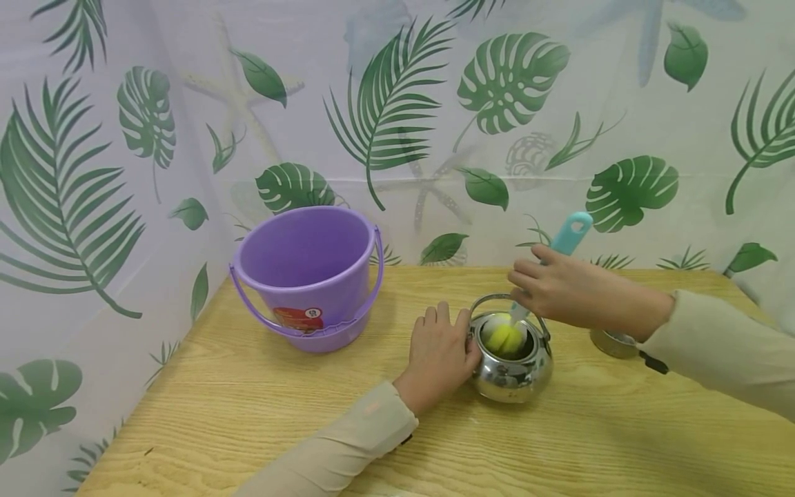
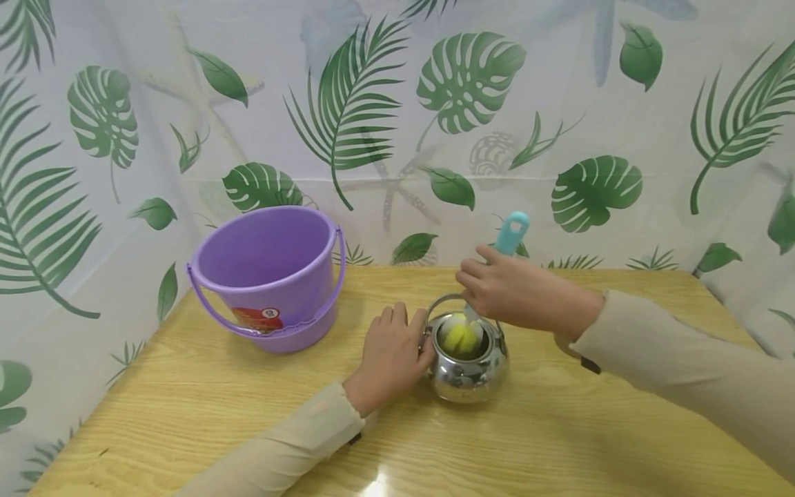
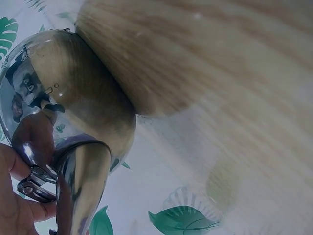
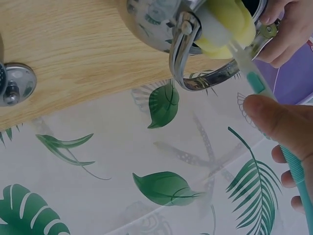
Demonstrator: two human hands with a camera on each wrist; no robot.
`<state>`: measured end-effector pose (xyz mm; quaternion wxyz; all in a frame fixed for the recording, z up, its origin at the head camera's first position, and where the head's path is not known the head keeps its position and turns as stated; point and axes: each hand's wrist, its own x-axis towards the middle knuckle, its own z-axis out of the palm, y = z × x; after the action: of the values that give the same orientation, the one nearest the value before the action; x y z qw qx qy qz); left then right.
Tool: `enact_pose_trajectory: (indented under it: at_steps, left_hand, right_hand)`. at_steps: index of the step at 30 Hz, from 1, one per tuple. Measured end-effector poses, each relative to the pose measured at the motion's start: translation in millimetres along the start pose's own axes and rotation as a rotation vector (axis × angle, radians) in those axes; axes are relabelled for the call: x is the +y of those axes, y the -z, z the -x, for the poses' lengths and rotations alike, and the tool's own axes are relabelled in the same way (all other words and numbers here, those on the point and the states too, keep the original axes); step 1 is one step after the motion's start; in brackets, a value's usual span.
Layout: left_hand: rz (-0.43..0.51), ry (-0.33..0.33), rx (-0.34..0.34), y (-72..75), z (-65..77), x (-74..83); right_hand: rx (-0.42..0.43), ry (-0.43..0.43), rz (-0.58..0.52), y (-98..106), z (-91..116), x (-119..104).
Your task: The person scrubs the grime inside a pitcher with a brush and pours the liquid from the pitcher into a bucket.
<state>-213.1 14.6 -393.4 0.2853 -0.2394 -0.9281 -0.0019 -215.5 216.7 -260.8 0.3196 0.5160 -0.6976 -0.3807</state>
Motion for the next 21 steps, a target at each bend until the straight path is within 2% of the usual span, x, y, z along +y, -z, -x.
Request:
enact_pose_trajectory:
  at_steps: [8, 21]
  left_hand:
    - [0.001, 0.013, -0.026, 0.9, 0.3, 1.2]
    - [0.004, 0.016, -0.023, -0.6, 0.5, 1.4]
  right_hand:
    - [-0.027, 0.014, 0.009, 4.7, 5.2, 0.7]
    - [0.002, 0.015, -0.03, 7.2, 5.9, 0.1]
